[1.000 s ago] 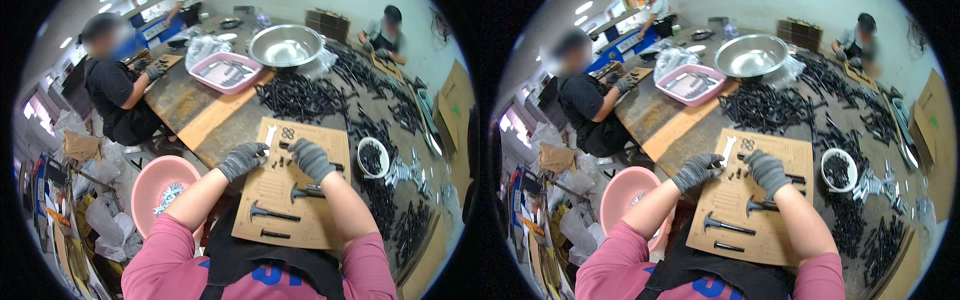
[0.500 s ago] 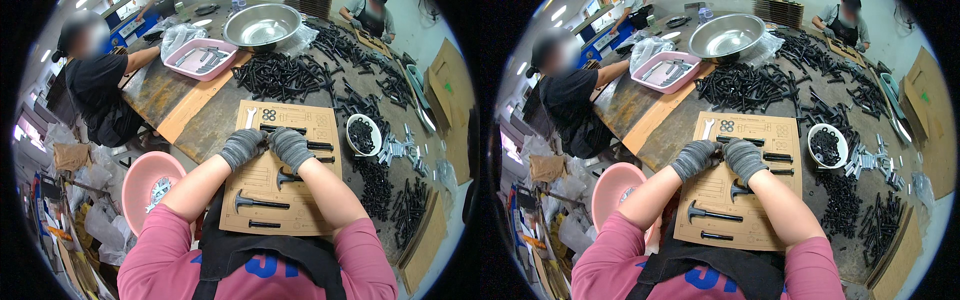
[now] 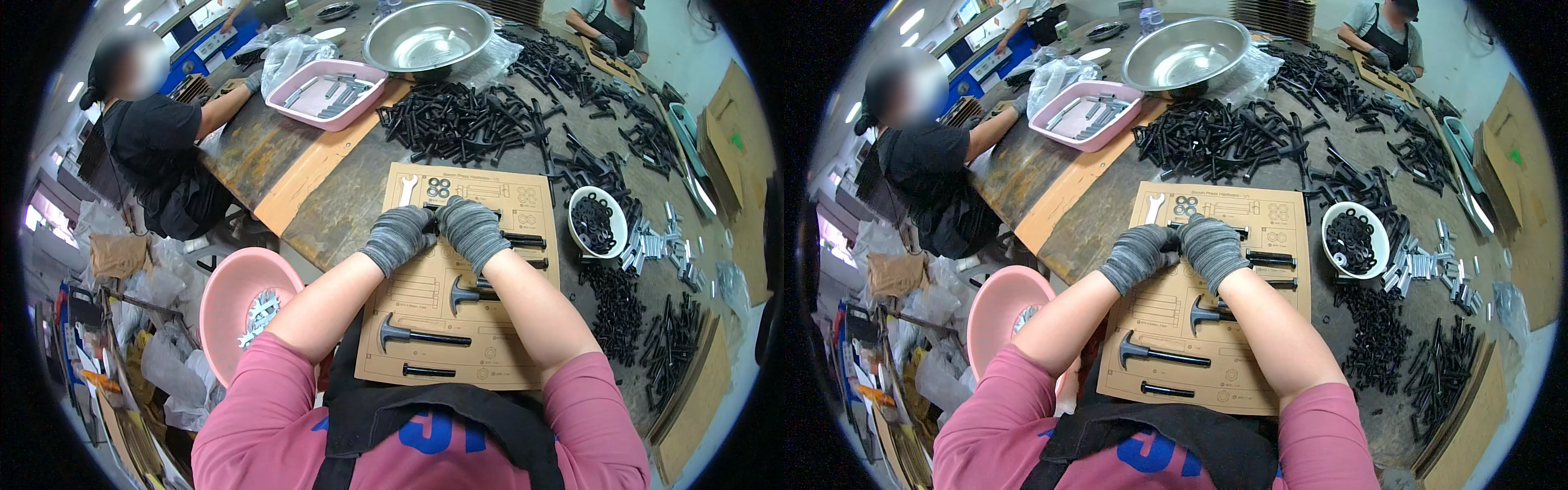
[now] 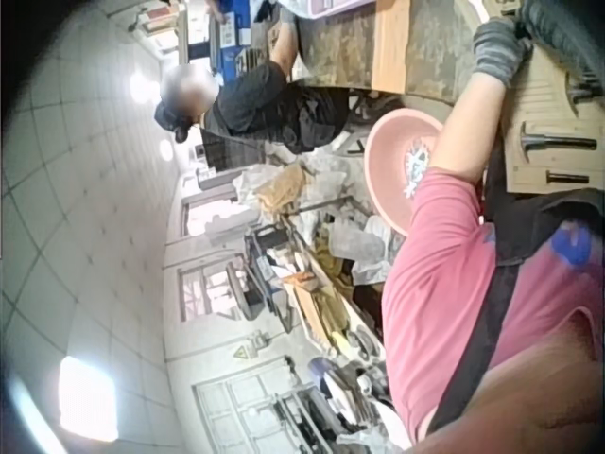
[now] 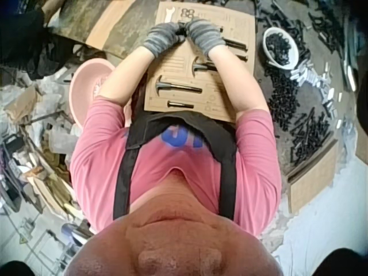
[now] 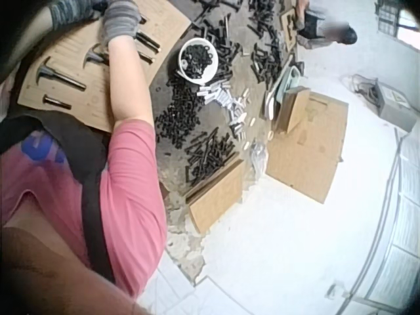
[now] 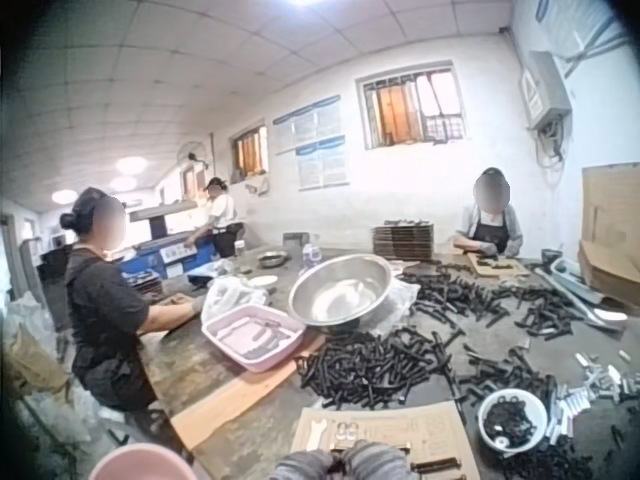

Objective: The person assembles small metal hardware components on a cardboard template. They pick up black cylindrical parts, metal sleeves, and washers, then fit them together and place the assembled units on the template. The person repeats this process multiple times, organizing the finished assemblies in rows.

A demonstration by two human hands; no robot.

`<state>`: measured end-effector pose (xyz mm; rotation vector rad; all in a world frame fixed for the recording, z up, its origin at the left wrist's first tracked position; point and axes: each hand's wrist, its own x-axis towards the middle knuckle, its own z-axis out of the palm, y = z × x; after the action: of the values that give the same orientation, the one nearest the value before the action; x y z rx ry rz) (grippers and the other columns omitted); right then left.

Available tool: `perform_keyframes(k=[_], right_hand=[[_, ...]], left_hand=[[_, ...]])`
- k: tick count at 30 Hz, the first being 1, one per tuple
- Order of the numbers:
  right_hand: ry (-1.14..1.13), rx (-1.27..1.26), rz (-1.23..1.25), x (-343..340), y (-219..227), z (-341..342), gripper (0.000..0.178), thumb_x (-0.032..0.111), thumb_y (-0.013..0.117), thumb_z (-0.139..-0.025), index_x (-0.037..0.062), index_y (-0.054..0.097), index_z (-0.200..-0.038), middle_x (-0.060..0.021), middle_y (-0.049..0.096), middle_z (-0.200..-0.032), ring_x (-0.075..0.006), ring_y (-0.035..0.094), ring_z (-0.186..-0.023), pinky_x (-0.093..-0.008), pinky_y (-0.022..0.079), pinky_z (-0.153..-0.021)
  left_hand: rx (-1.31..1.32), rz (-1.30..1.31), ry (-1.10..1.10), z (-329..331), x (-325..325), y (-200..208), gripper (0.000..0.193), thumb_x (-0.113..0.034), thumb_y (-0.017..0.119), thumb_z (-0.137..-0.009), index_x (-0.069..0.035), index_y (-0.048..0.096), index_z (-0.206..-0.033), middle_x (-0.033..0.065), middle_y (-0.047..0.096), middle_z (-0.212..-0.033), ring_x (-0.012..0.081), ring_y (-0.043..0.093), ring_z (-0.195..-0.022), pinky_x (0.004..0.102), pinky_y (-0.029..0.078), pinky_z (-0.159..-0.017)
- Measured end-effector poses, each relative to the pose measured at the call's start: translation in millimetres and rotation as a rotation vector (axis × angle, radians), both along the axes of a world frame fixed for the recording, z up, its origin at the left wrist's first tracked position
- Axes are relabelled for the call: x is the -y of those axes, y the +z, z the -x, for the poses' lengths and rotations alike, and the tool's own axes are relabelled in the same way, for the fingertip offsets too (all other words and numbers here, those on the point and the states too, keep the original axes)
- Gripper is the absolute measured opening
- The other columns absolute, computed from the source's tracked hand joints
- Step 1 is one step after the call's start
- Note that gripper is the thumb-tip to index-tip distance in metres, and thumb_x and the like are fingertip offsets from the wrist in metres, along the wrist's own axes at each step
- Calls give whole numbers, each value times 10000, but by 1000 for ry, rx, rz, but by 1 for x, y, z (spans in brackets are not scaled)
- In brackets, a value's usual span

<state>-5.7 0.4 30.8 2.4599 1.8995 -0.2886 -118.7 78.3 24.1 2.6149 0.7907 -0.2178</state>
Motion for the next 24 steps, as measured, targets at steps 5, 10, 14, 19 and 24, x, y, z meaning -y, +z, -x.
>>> perform_keyframes(k=[5, 10, 14, 19, 24], right_hand=[[11, -31, -227, 21, -1, -12, 146, 145, 536, -784, 96, 602, -904, -117, 580, -886, -266, 590, -825, -362, 487, -714], [48, -202, -621, 98, 20, -38, 148, 184, 580, -778, 103, 590, -902, -78, 568, -837, -236, 583, -769, -331, 480, -680], [15, -192, -683, 150, 26, -45, 117, 133, 598, -747, 99, 579, -857, -79, 560, -784, -246, 572, -726, -338, 479, -647], [-178, -216, -668, 207, 19, -41, 156, 105, 600, -734, 85, 588, -889, -105, 566, -801, -264, 565, -756, -342, 467, -680], [-249, -159, -614, 238, -2, -33, 239, 113, 595, -737, 72, 568, -972, -135, 586, -904, -298, 563, -854, -372, 455, -760]], left_hand=[[95, 40, 58, 7, 6, 18, 324, -242, 625, -743, -80, 584, -1020, 124, 628, -863, 261, 603, -787, 334, 468, -727], [272, -97, 285, 22, -14, 12, 335, -248, 612, -755, -23, 581, -1002, 153, 625, -798, 238, 611, -743, 331, 473, -702], [4, -198, 315, 8, -17, 17, 408, -341, 625, -722, -20, 581, -970, 172, 620, -832, 295, 602, -762, 375, 467, -718], [-25, -178, 379, -3, -13, 15, 373, -320, 618, -715, -7, 585, -917, 193, 610, -885, 320, 594, -821, 394, 467, -741], [-15, -174, 414, -4, -10, 15, 378, -311, 622, -707, -3, 580, -921, 202, 605, -898, 328, 588, -837, 393, 463, -752]])
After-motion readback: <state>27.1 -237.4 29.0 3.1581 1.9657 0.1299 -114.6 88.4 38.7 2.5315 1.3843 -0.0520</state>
